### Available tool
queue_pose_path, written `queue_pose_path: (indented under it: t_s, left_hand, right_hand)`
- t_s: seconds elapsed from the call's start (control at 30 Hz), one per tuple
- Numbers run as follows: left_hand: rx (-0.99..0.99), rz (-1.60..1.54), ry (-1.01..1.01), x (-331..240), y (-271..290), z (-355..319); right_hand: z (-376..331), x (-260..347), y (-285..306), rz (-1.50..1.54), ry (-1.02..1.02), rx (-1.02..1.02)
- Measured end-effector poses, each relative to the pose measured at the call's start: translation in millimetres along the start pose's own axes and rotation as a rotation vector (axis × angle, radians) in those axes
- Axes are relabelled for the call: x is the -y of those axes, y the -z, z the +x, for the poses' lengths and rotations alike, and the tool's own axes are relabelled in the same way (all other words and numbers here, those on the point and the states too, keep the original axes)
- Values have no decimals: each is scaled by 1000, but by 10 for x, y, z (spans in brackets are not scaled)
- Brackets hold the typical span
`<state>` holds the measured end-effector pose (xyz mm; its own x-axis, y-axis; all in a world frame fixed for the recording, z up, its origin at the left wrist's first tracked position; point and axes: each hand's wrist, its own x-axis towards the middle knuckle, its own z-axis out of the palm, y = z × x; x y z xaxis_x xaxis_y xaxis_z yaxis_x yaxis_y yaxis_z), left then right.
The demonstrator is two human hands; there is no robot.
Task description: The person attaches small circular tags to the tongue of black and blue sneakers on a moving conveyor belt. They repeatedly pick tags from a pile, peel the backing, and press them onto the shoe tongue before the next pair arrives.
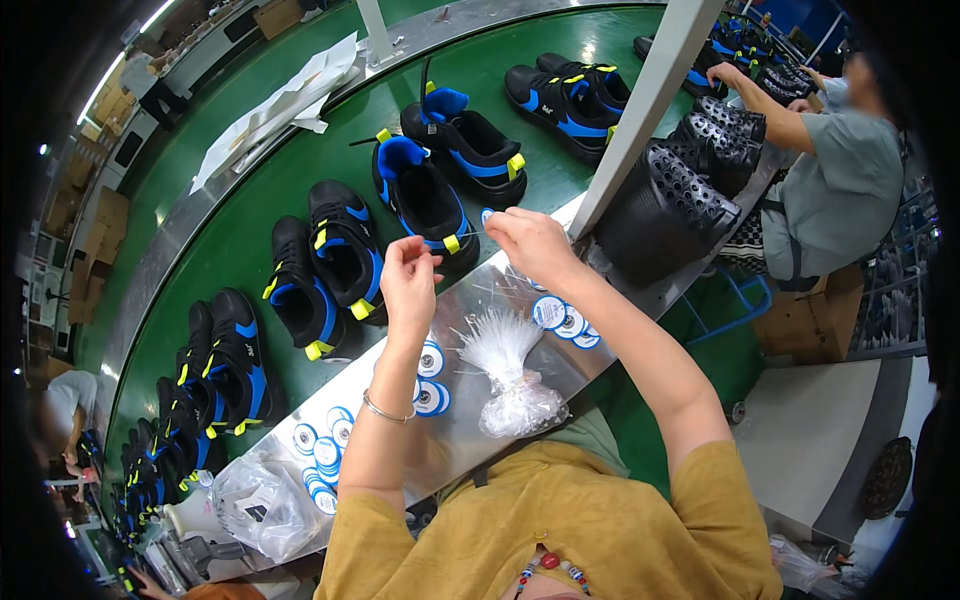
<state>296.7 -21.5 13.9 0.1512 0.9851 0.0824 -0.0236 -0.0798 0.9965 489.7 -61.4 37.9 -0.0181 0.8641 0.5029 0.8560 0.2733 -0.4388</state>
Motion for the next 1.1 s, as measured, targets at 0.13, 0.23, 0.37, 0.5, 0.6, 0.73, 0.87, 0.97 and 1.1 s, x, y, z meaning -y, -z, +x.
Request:
queue_pose_path:
  t_s: [0.13,0.23,0.37,0.5,0.6,0.73,0.87,0.97,1.1]
  left_hand:
    - [63,-149,145,-26,-45,-1]
    - [97,-210,175,-17,-76,36]
    - [76,-243,165,37,-59,46]
    - [-9,-162,51,9,40,-5]
    - [-56,-46,-115,-10,107,-26]
    - [26,-45,-347,-130,-51,-50]
    - [189,110,-242,-251,-208,12]
    - [178,89,-223,-199,-236,35]
    - [135,38,-205,-138,-216,51]
  right_hand:
    - [50,80,-89,13,17,31]
    - [72,161,-178,-7,7,71]
    - [92,254,-151,97,-72,161]
    - [75,213,-87,242,-101,123]
    - [108,224,-7,286,-24,47]
    - [213,353,31,395,-89,39]
    - [285,389,-11,558,-162,78]
    - [300,364,-2,646,-206,77]
    - [287,228,47,901,-391,96]
